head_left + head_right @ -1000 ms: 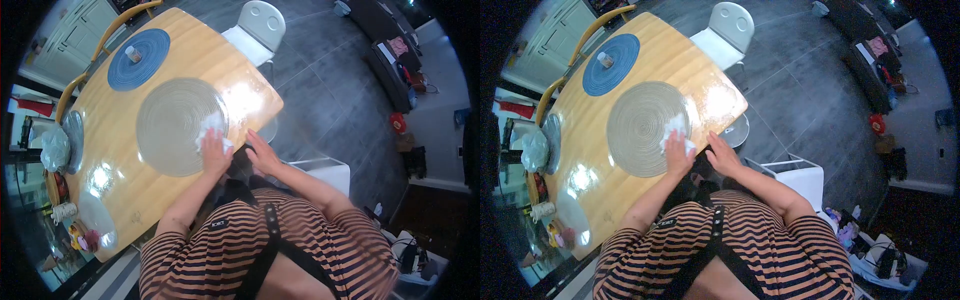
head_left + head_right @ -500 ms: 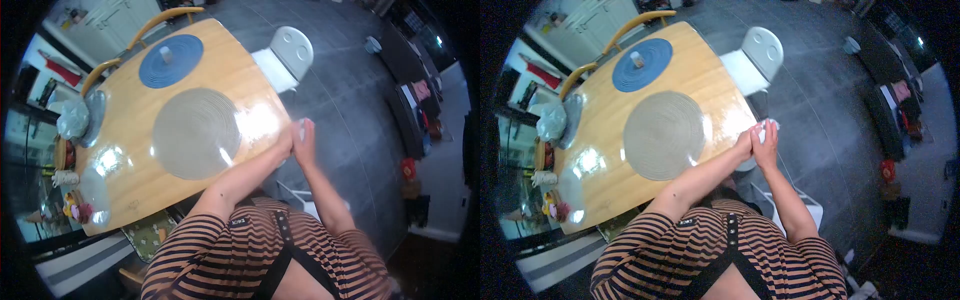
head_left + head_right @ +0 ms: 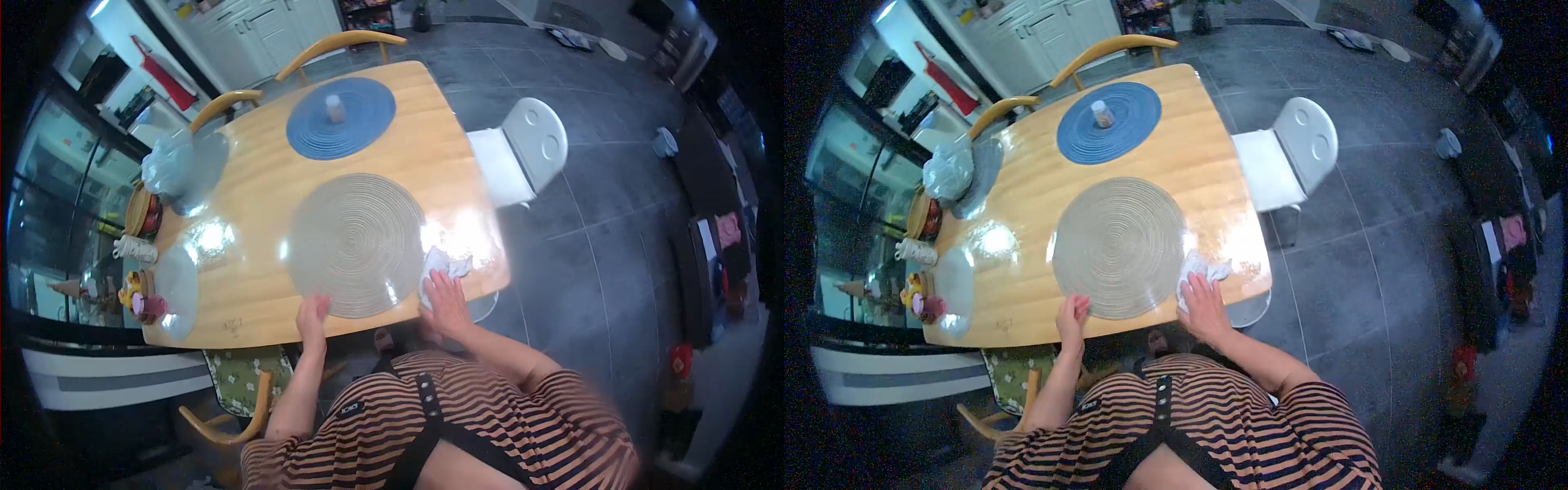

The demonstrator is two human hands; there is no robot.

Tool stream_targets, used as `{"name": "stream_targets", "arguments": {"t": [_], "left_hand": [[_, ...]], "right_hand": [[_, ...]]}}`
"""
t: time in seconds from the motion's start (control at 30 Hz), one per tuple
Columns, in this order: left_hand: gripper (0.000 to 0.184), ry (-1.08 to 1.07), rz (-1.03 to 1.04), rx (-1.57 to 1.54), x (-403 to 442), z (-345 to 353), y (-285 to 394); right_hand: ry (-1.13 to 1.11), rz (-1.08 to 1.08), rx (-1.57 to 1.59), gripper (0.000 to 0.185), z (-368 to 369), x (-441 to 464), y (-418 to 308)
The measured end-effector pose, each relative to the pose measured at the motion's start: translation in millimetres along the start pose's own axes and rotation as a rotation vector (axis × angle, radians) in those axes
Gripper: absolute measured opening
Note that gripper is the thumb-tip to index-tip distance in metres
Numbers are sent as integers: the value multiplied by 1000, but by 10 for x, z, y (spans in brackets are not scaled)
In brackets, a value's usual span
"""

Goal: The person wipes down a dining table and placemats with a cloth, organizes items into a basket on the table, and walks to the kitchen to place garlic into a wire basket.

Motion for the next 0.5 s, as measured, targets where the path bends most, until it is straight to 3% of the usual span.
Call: {"name": "stream_targets", "arguments": {"t": [0.1,0.23,0.33,0.4,0.5], "left_hand": [[32,73,51,10,-81,-368,-307],[32,159,11,18,-258,-264,-339],[31,122,64,-7,-287,-232,-315],[30,106,65,-33,-266,-262,-316],[29,85,67,-41,-207,-359,-326]], "right_hand": [[-54,-51,30,53,54,80,140],[-91,-53,12,49,136,403,413],[59,230,-97,48,-21,900,950],[219,196,-270,46,0,980,1417],[266,264,-198,46,-24,1023,1667]]}}
Point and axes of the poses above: each hand's wrist, its own x-axis towards the middle knuckle, its own z-axis out of the palm, y = z × x, the point moved 3 cm from there along x, towards the middle knuckle, and after that the axes turned 14 degrees about y, right-handed, at the moved point
